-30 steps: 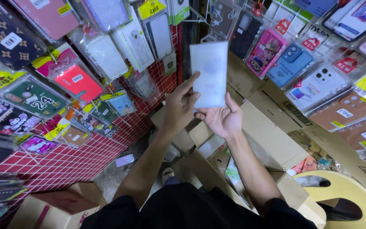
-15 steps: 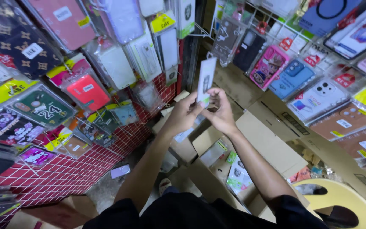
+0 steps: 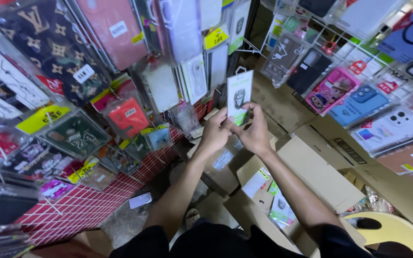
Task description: The person takes small retail-packaged phone accessories out of a cardboard shipping box, turns each package over, and hangs them on the wall display rack of phone cases and accessories. They continue removing packaged items from the box and placing them onto the display hooks.
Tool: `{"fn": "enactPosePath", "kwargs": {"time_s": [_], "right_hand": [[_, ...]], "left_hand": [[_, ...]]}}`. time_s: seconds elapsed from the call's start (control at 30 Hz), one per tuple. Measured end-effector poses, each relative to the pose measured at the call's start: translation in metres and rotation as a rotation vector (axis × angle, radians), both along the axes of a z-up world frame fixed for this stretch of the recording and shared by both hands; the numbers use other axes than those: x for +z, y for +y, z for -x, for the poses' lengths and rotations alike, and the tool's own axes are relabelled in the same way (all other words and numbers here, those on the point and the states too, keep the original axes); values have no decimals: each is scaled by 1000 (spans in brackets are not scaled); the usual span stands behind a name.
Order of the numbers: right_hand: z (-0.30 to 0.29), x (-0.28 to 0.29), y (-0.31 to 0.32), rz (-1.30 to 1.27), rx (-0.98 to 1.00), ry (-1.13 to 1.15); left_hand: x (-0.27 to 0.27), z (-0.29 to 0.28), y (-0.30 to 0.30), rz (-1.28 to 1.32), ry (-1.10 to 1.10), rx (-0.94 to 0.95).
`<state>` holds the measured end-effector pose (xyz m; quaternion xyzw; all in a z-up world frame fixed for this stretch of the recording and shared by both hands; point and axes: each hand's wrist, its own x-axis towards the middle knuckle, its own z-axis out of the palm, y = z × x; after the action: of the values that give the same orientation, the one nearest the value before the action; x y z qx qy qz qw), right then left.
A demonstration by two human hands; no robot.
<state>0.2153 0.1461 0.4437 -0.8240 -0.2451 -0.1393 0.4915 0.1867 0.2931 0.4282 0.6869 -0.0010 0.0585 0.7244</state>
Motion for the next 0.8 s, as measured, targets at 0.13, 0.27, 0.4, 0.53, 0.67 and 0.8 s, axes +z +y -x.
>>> {"fn": "enactPosePath", "kwargs": {"time_s": [0.13, 0.27, 0.4, 0.53, 0.67, 0.8], "right_hand": [[-14, 3, 15, 36, -46, -52], [-23, 7, 14, 97, -127, -44], [-34, 52, 24, 174, -198, 114], [-75, 41, 14, 174, -187, 34], [-118, 31, 11, 127, -108, -248], [-145, 41, 12, 109, -125, -295]], "left_hand": [[-6, -21, 4, 0, -52, 23], [-6, -35, 2, -49, -188, 60], [12, -59, -2, -68, -314, 145], [11, -90, -10, -25, -409, 165], [14, -126, -13, -155, -410, 239], [34, -150, -14, -209, -342, 257]]}}
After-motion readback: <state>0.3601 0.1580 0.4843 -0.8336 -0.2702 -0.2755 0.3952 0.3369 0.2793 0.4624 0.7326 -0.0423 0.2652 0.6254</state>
